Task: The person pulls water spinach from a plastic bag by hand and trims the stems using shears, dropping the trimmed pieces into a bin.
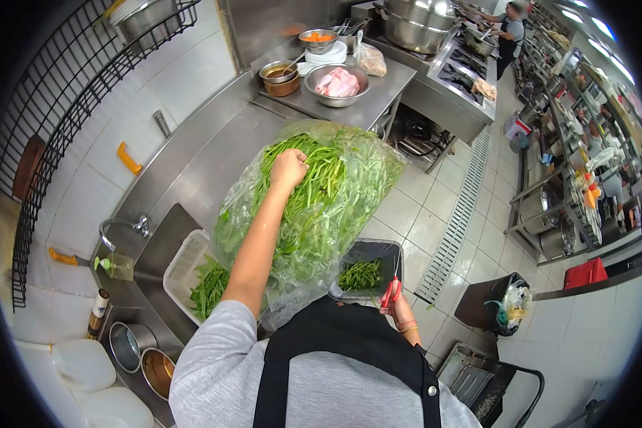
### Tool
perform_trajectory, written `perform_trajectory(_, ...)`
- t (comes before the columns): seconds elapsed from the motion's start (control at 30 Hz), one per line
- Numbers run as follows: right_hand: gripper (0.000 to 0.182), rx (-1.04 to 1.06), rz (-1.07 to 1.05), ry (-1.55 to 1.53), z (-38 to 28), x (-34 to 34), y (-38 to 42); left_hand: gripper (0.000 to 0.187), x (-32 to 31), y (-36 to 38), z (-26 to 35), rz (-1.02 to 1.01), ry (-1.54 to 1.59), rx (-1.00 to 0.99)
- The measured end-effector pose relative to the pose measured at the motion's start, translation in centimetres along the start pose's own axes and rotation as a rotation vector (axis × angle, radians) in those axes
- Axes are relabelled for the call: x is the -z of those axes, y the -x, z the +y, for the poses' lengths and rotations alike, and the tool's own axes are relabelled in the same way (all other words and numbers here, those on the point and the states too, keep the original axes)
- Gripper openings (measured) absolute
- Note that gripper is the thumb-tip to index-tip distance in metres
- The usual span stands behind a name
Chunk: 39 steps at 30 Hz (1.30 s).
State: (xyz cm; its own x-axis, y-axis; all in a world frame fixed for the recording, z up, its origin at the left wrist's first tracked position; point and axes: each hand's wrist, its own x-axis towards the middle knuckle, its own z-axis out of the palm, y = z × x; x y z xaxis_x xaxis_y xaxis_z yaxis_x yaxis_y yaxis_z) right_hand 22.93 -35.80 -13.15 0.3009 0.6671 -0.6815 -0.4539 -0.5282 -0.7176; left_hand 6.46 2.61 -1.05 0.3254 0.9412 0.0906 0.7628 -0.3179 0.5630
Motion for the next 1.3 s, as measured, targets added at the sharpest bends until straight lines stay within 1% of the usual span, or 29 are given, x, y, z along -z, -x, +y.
perform_trajectory(0.07, 0.057, 0.028, -0.006, 0.036, -0.2, -0.1, 0.8, 0.022, 0.7, 0.7, 0.3, 0.023, 0.313, -0.103)
perform_trajectory(0.1, 0.057, 0.023, -0.002, 0.03, -0.2, -0.1, 0.9, 0.022, 1.2, 1.2, 0.9, 0.014, 0.311, -0.105)
perform_trajectory(0.17, 0.057, 0.062, -0.011, 0.019, -0.2, 0.0, 1.1, 0.019, 3.7, 2.9, 3.1, -0.017, 0.548, -0.178)
perform_trajectory(0.2, 0.058, 0.077, -0.001, -0.018, -0.3, -0.2, 1.1, 0.018, 4.7, 3.8, 4.3, -0.02, 0.596, -0.215)
perform_trajectory(0.23, 0.058, 0.075, -0.007, -0.014, -0.4, -0.3, 1.1, 0.018, 5.3, 4.8, 5.5, -0.015, 0.594, -0.211)
perform_trajectory(0.3, 0.058, 0.085, -0.007, -0.025, -0.6, -0.5, 1.1, 0.021, 6.1, 7.1, 7.9, -0.061, 0.668, -0.293)
perform_trajectory(0.37, 0.058, 0.076, 0.006, -0.016, -0.5, -0.3, 0.7, 0.023, 6.4, 10.1, 10.4, -0.198, 0.743, -0.302)
perform_trajectory(0.43, 0.059, 0.067, 0.021, -0.008, -0.6, -0.2, 0.5, 0.025, 5.7, 12.5, 11.7, -0.316, 0.745, -0.358)
perform_trajectory(0.47, 0.059, 0.045, 0.051, -0.002, -0.6, 0.0, 0.6, 0.027, 5.3, 12.9, 11.6, -0.299, 0.637, -0.409)
perform_trajectory(0.5, 0.059, 0.025, 0.084, 0.003, -0.6, 0.2, 0.6, 0.027, 4.5, 12.6, 10.9, -0.298, 0.64, -0.405)
perform_trajectory(0.57, 0.059, 0.008, 0.119, 0.064, -0.2, 0.9, 0.5, 0.026, 2.0, 10.6, 8.1, -0.175, 0.511, -0.287)
perform_trajectory(0.6, 0.06, -0.009, 0.153, 0.123, 0.1, 1.3, 0.5, 0.024, 0.8, 9.1, 6.3, -0.063, 0.408, -0.217)
perform_trajectory(0.63, 0.06, -0.007, 0.152, 0.121, 0.6, 1.8, 0.3, 0.023, 0.4, 8.1, 5.0, 0.095, 0.261, -0.174)
perform_trajectory(0.67, 0.061, -0.063, 0.162, 0.18, 1.0, 2.3, 0.1, 0.022, 0.1, 7.2, 3.6, 0.24, 0.089, -0.171)
perform_trajectory(0.7, 0.062, -0.119, 0.171, 0.24, 1.2, 2.5, -0.1, 0.023, -0.6, 6.1, 2.0, 0.257, -0.009, -0.13)
perform_trajectory(0.73, 0.062, -0.117, 0.169, 0.24, 1.0, 2.2, 0.0, 0.021, -1.1, 5.5, 0.7, 0.225, -0.025, -0.084)
perform_trajectory(0.77, 0.063, -0.124, 0.165, 0.251, 0.8, 1.9, 0.5, 0.021, -1.5, 4.8, -0.6, 0.225, -0.025, -0.083)
perform_trajectory(0.83, 0.064, -0.129, 0.168, 0.259, 0.5, 1.5, 0.7, 0.019, -1.3, 3.4, -2.3, -0.016, 0.023, 0.103)
perform_trajectory(0.87, 0.063, -0.103, 0.154, 0.255, 0.4, 1.3, 0.7, 0.016, -0.8, 3.0, -2.8, 0.01, 0.047, 0.059)
perform_trajectory(0.9, 0.062, -0.078, 0.139, 0.252, 0.3, 1.2, 0.7, 0.016, -0.2, 2.4, -3.1, 0.006, 0.048, 0.057)
perform_trajectory(0.97, 0.061, -0.083, 0.13, 0.245, 0.1, 0.9, 0.4, 0.022, 1.0, 1.2, -3.7, -0.015, 0.554, -0.028)
perform_trajectory(1.0, 0.061, -0.098, 0.128, 0.277, -0.1, 0.7, 0.2, 0.022, 2.2, 1.0, -3.0, -0.012, 0.552, -0.025)
perform_trajectory(1.07, 0.061, -0.111, 0.119, 0.315, -0.2, 0.5, -0.2, 0.021, 6.2, 1.4, -0.2, -0.054, 0.815, -0.079)
perform_trajectory(1.1, 0.061, -0.14, 0.108, 0.352, -0.2, 0.5, -0.5, 0.021, 7.6, 1.6, 0.7, -0.048, 0.814, -0.076)
perform_trajectory(1.17, 0.061, -0.167, 0.096, 0.392, -0.4, 0.4, -0.7, 0.015, 10.1, 2.0, 2.3, -0.126, 0.885, 0.025)
perform_trajectory(1.2, 0.06, -0.164, 0.079, 0.435, -0.6, 0.3, -0.6, 0.015, 10.9, 2.3, 3.0, -0.125, 0.976, 0.022)
perform_trajectory(1.23, 0.06, -0.16, 0.063, 0.476, -0.8, 0.1, -0.6, 0.015, 11.4, 2.6, 3.4, -0.123, 0.977, 0.02)
perform_trajectory(1.27, 0.06, -0.157, 0.064, 0.475, -0.9, 0.0, -0.5, 0.015, 11.8, 2.7, 3.7, -0.088, 1.081, -0.032)
perform_trajectory(1.3, 0.058, -0.13, 0.054, 0.544, -1.1, -0.1, -0.3, 0.016, 12.2, 2.9, 4.0, -0.055, 1.185, -0.084)
